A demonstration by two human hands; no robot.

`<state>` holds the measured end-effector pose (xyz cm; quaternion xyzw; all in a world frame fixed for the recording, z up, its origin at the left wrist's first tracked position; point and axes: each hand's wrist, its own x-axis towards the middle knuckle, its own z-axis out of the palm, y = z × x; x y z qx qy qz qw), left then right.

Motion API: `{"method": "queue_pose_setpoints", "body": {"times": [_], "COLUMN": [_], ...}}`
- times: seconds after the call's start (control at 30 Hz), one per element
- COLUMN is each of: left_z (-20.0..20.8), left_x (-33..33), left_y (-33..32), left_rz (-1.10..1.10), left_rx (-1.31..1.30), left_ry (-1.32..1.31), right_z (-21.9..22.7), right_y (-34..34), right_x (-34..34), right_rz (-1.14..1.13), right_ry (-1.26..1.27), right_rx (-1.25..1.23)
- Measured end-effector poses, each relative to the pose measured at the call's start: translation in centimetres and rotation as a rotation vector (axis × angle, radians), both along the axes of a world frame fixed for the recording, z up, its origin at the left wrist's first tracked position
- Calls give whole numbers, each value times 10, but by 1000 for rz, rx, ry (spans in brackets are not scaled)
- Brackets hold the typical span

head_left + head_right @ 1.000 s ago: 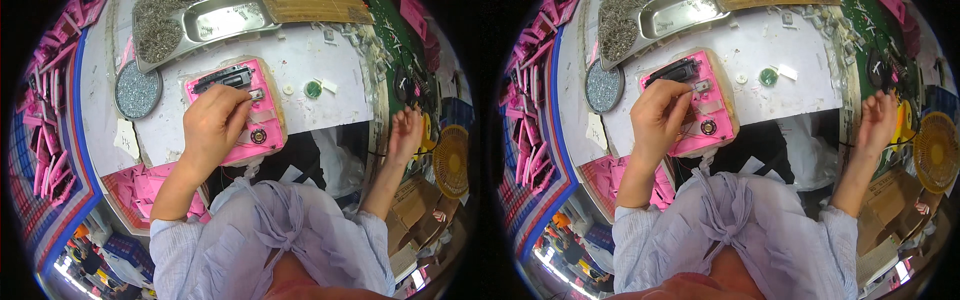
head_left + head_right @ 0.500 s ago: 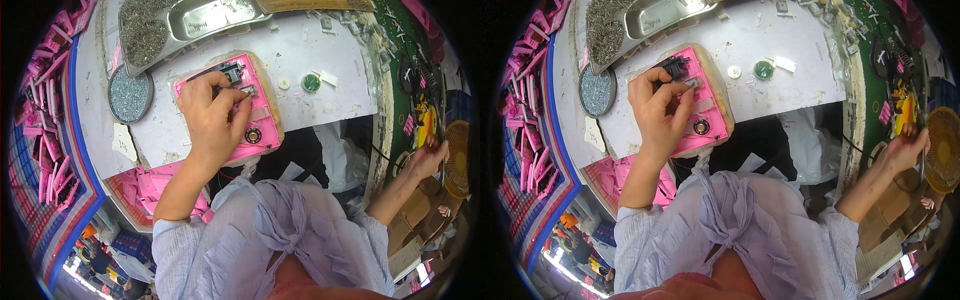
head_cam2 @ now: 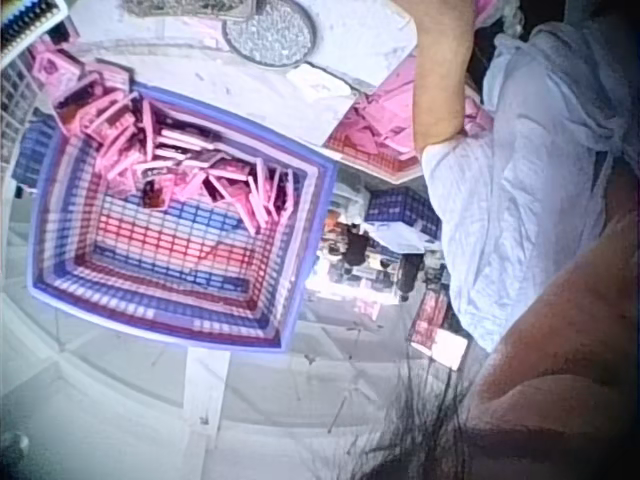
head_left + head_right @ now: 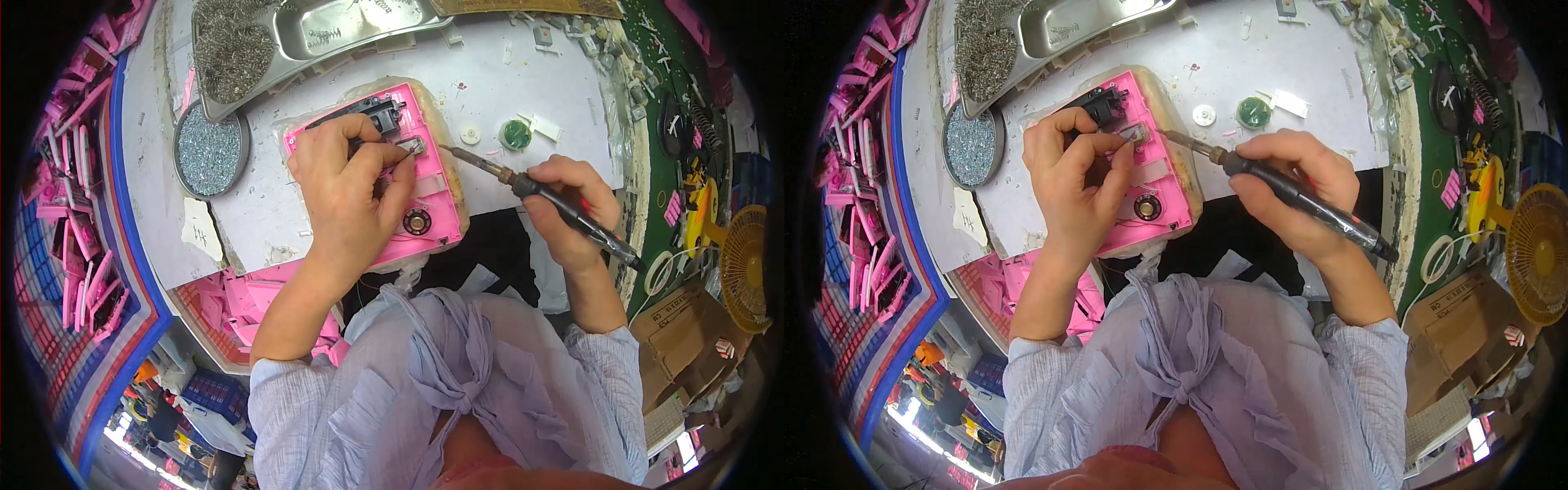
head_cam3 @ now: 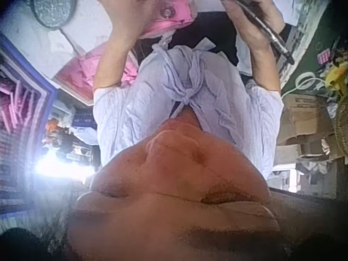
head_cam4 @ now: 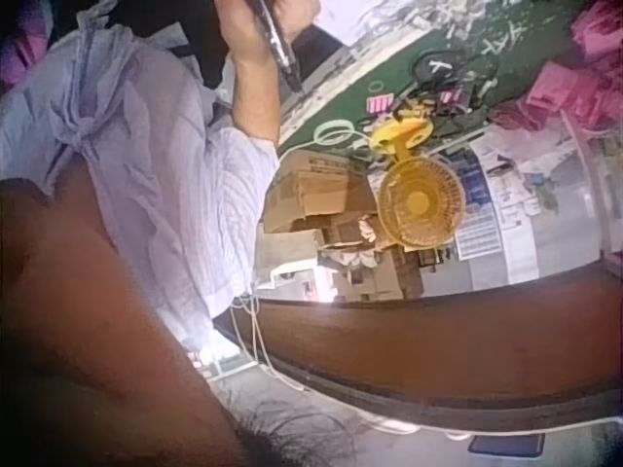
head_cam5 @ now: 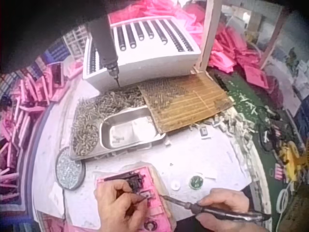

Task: Assemble an electronic toy by soldering components and securing the casing with screws.

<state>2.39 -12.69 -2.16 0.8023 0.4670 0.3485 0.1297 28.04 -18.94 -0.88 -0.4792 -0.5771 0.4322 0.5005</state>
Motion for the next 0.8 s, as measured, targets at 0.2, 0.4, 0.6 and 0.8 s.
{"method": "queue_pose_setpoints", "body": {"times": [0.2,0.4,0.6,0.8], "left_z": [2,0,0,0], "left_x": [1,5,6,5], "left_y": [-1,3,4,5], "left_rz": [10,34,19,14], "left_rx": [-16,-2,7,35], "left_ry": [7,-12,5,29], "right_z": [-5,-5,-8,-8], "right_y": [3,14,18,21], "right_x": [-8,-15,-17,-18], "right_rz": [-36,-19,1,21], "right_ry": [22,-92,-125,-178], "right_rx": [14,49,91,148]}}
